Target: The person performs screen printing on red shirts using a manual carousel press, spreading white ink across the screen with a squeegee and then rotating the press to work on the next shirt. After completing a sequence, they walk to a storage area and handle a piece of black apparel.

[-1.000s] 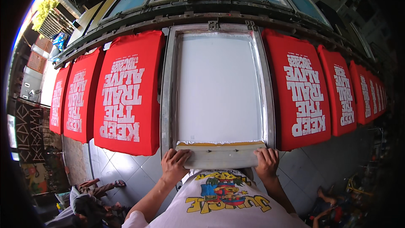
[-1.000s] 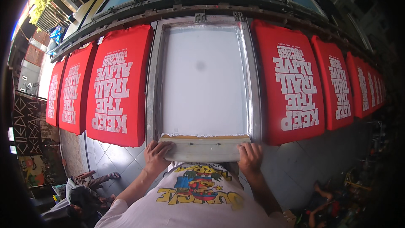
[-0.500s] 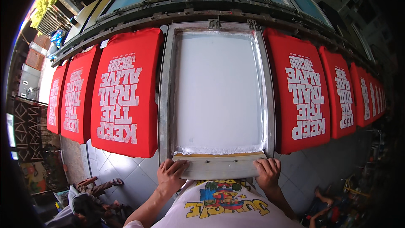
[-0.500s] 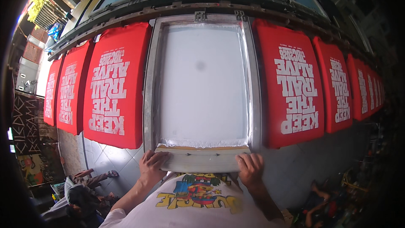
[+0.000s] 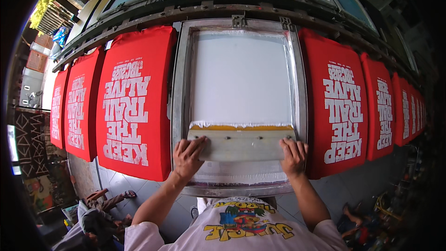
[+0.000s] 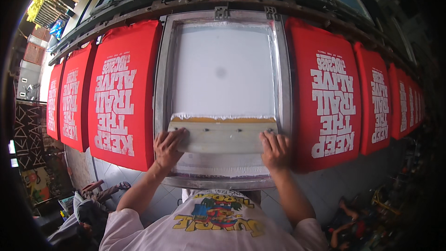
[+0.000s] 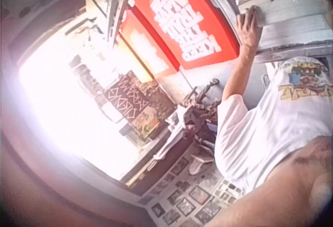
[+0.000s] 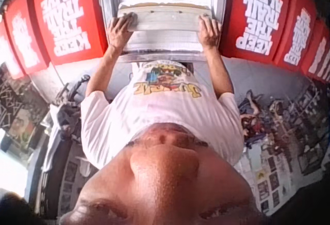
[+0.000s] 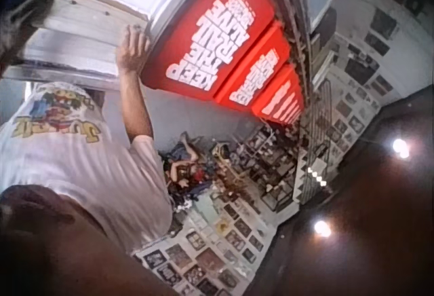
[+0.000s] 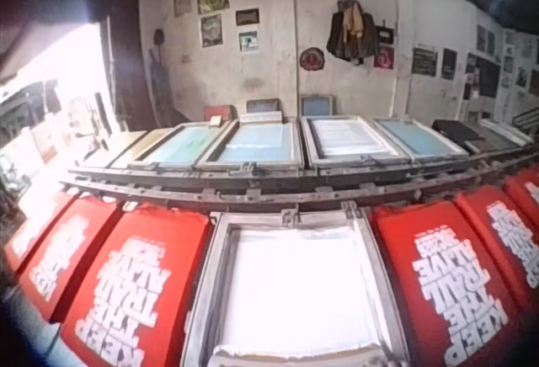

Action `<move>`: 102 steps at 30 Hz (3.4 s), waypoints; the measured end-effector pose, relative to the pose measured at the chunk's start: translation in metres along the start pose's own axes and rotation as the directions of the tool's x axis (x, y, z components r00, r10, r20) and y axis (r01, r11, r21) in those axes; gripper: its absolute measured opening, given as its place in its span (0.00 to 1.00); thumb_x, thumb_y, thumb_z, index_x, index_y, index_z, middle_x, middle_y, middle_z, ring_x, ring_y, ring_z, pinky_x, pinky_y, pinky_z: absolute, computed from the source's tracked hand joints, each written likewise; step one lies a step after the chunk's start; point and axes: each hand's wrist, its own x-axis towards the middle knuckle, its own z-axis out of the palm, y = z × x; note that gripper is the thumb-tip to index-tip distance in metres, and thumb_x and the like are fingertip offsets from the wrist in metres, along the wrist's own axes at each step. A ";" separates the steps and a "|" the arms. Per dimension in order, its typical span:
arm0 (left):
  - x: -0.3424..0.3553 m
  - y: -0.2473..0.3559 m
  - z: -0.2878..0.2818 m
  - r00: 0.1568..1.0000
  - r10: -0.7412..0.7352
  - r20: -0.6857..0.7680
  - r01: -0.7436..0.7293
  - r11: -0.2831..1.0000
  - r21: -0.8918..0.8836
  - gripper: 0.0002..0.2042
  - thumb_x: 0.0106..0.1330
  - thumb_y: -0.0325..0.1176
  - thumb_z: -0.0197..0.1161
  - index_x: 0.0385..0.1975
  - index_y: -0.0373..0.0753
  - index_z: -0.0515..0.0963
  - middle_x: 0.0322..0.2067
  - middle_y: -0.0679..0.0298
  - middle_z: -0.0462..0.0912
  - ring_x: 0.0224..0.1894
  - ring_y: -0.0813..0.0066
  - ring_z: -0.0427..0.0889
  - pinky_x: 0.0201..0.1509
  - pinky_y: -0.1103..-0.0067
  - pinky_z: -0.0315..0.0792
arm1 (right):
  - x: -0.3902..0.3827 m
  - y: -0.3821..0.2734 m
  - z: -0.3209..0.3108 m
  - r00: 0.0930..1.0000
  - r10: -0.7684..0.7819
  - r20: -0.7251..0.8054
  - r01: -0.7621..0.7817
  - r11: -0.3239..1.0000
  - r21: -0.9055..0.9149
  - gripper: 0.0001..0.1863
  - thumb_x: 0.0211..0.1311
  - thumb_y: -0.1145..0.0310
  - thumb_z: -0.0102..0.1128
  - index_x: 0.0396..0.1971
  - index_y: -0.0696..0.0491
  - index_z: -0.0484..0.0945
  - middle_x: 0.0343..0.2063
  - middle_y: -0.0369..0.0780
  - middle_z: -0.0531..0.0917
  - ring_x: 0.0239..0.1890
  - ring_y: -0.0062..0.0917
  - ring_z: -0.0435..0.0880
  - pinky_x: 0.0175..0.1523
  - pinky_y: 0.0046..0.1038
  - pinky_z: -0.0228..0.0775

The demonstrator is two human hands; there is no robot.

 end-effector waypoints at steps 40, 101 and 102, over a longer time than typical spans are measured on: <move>-0.009 0.012 -0.048 0.976 0.032 0.214 -0.002 0.990 -0.142 0.20 0.41 0.25 0.74 0.39 0.45 0.88 0.39 0.69 0.89 0.37 0.67 0.82 0.38 0.74 0.79 | -0.018 -0.024 -0.051 0.964 0.096 0.247 -0.126 0.986 0.111 0.08 0.54 0.82 0.60 0.31 0.55 0.83 0.30 0.40 0.80 0.36 0.36 0.79 0.44 0.40 0.66; -0.089 0.057 -0.099 0.964 -0.027 0.265 0.071 0.985 -0.156 0.26 0.37 0.30 0.76 0.45 0.45 0.87 0.47 0.73 0.87 0.41 0.69 0.79 0.45 0.73 0.76 | -0.067 -0.058 -0.104 0.966 -0.024 0.258 -0.030 0.978 0.204 0.15 0.46 0.80 0.64 0.37 0.53 0.85 0.37 0.36 0.85 0.40 0.30 0.82 0.52 0.40 0.63; -0.102 0.057 -0.094 0.959 -0.020 0.281 0.059 0.989 -0.134 0.27 0.38 0.33 0.76 0.46 0.45 0.87 0.48 0.74 0.87 0.41 0.69 0.79 0.45 0.72 0.75 | -0.076 -0.062 -0.104 0.965 -0.007 0.261 -0.046 0.980 0.196 0.14 0.49 0.79 0.63 0.38 0.53 0.85 0.38 0.36 0.86 0.40 0.30 0.83 0.52 0.39 0.62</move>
